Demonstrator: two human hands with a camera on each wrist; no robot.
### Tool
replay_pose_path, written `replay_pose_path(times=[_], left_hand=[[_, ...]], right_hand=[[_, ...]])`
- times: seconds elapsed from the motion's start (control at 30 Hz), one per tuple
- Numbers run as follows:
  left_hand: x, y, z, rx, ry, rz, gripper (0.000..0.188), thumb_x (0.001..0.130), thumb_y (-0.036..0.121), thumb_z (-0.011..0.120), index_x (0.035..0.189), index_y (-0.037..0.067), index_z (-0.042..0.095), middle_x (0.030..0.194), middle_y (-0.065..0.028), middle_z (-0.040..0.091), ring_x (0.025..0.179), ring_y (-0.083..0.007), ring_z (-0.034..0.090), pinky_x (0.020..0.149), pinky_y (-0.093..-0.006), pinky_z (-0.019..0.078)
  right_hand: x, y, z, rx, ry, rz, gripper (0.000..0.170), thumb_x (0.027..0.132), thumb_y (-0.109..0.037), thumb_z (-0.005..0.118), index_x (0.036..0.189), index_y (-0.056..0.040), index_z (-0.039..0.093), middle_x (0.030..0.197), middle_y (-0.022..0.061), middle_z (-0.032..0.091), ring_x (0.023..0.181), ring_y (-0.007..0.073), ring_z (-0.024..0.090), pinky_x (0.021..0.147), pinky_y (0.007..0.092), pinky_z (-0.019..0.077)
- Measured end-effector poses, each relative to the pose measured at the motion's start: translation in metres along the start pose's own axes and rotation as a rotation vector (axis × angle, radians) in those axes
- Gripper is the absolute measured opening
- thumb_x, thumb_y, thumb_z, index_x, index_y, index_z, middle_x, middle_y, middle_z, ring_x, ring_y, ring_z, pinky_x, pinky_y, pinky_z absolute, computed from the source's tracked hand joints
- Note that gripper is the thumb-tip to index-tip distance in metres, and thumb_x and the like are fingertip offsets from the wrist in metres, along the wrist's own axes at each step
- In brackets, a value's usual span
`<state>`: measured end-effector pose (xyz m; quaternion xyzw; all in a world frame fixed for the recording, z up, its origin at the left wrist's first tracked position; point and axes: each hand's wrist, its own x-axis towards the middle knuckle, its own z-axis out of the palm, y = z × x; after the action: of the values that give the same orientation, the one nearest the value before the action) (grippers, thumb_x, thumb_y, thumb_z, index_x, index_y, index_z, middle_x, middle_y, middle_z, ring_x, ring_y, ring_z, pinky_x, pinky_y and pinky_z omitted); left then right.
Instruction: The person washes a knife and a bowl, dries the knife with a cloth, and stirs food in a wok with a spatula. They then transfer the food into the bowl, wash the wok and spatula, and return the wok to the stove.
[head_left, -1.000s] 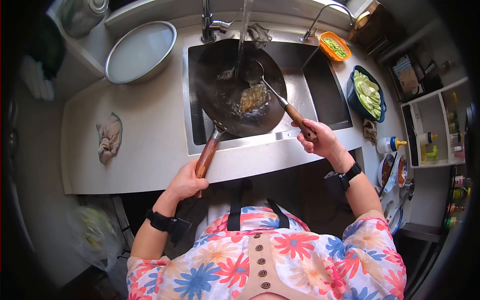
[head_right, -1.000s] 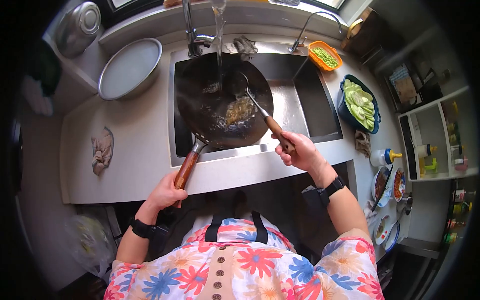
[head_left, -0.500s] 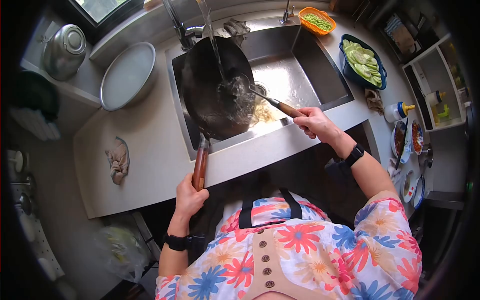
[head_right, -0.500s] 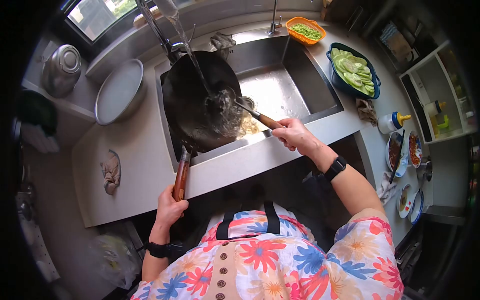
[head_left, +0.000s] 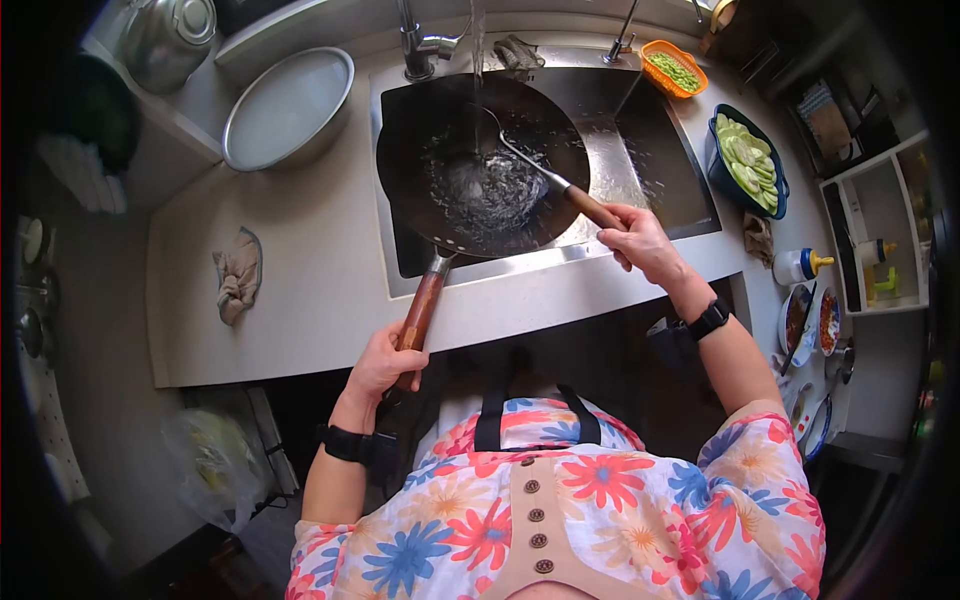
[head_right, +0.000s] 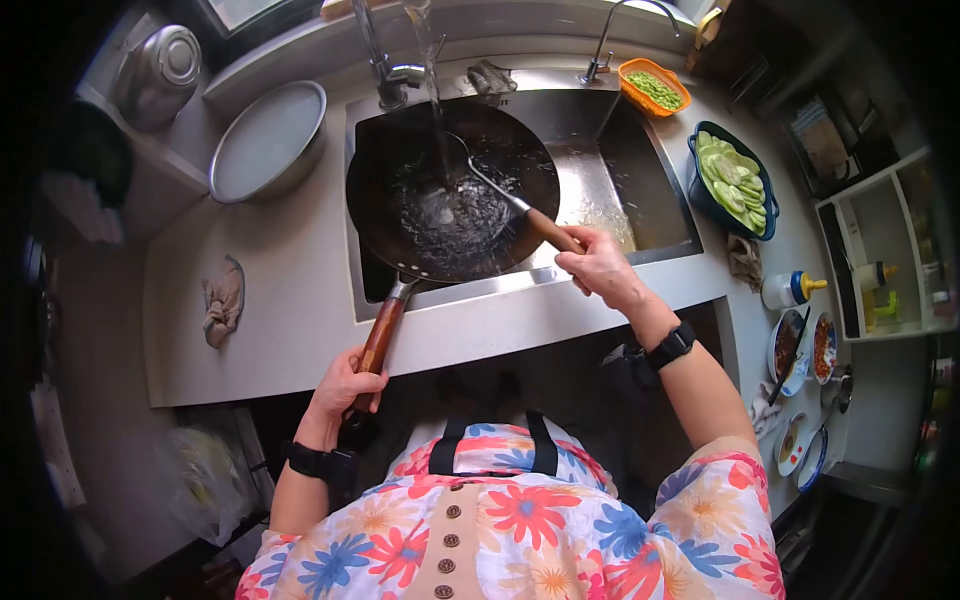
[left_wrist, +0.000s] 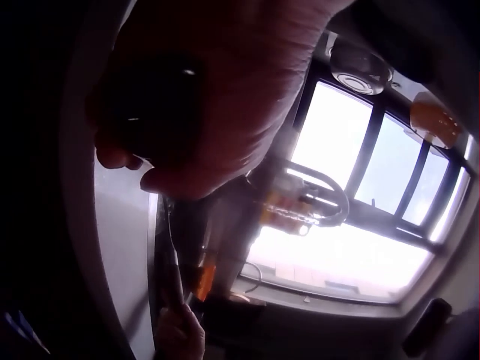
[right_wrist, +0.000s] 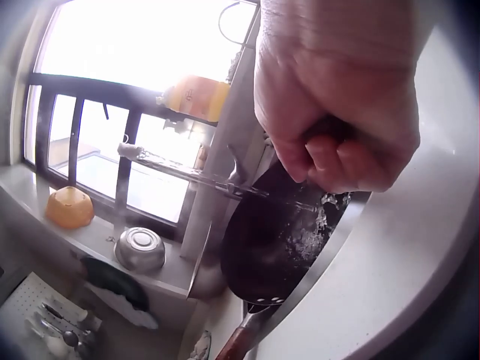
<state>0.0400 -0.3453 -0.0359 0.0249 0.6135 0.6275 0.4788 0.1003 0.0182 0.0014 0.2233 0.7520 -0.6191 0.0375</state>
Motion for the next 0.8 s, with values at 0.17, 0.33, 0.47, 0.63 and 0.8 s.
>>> replay_pose_path(times=[0.17,0.33,0.47,0.63,0.8], left_hand=[[0.003,-0.005,-0.003,-0.072,-0.048,0.023,0.035,0.066,0.004,0.060,0.100,0.000,0.049,0.063,-0.0023,0.051,0.041,-0.0116,0.051,0.038,-0.0219,0.0391],[0.003,-0.007,-0.005,-0.059,-0.056,0.019,0.031,0.066,0.005,0.059,0.095,0.001,0.049,0.063,-0.0021,0.052,0.041,-0.0113,0.050,0.038,-0.0217,0.0387],[0.003,-0.004,-0.004,-0.025,-0.058,0.005,0.031,0.066,0.005,0.060,0.094,0.001,0.048,0.064,-0.0024,0.052,0.042,-0.0117,0.052,0.038,-0.0216,0.0387],[0.003,-0.001,0.006,0.007,-0.047,0.008,0.035,0.066,0.003,0.060,0.097,0.001,0.045,0.066,-0.0037,0.053,0.046,-0.0129,0.055,0.038,-0.0222,0.0409],[0.000,0.008,0.013,-0.209,-0.080,-0.054,0.038,0.066,-0.001,0.059,0.100,0.000,0.042,0.066,-0.0072,0.055,0.045,-0.0147,0.055,0.038,-0.0249,0.0438]], right_hand=[[-0.024,-0.037,-0.018,-0.548,-0.015,-0.096,0.038,0.069,-0.005,0.055,0.106,-0.0005,0.059,0.076,0.0020,0.057,0.069,0.0087,0.050,0.063,0.0226,0.0417],[-0.057,-0.070,-0.057,-0.571,-0.133,-0.060,0.039,0.067,-0.003,0.056,0.105,0.0029,0.058,0.077,0.0015,0.055,0.070,0.0078,0.050,0.066,0.0223,0.0430],[-0.069,-0.070,-0.074,-0.777,0.041,-0.138,0.038,0.068,-0.003,0.057,0.106,0.0020,0.058,0.079,0.0065,0.060,0.070,0.0105,0.054,0.068,0.0246,0.0446],[-0.042,-0.021,-0.068,-0.615,0.170,-0.052,0.039,0.071,-0.007,0.057,0.110,0.0010,0.056,0.071,0.0020,0.054,0.058,0.0081,0.049,0.054,0.0213,0.0406],[-0.031,-0.009,-0.031,-0.117,-0.052,0.232,0.034,0.075,-0.011,0.058,0.108,-0.0011,0.056,0.058,-0.0047,0.041,0.040,0.0031,0.036,0.032,0.0184,0.0286]])
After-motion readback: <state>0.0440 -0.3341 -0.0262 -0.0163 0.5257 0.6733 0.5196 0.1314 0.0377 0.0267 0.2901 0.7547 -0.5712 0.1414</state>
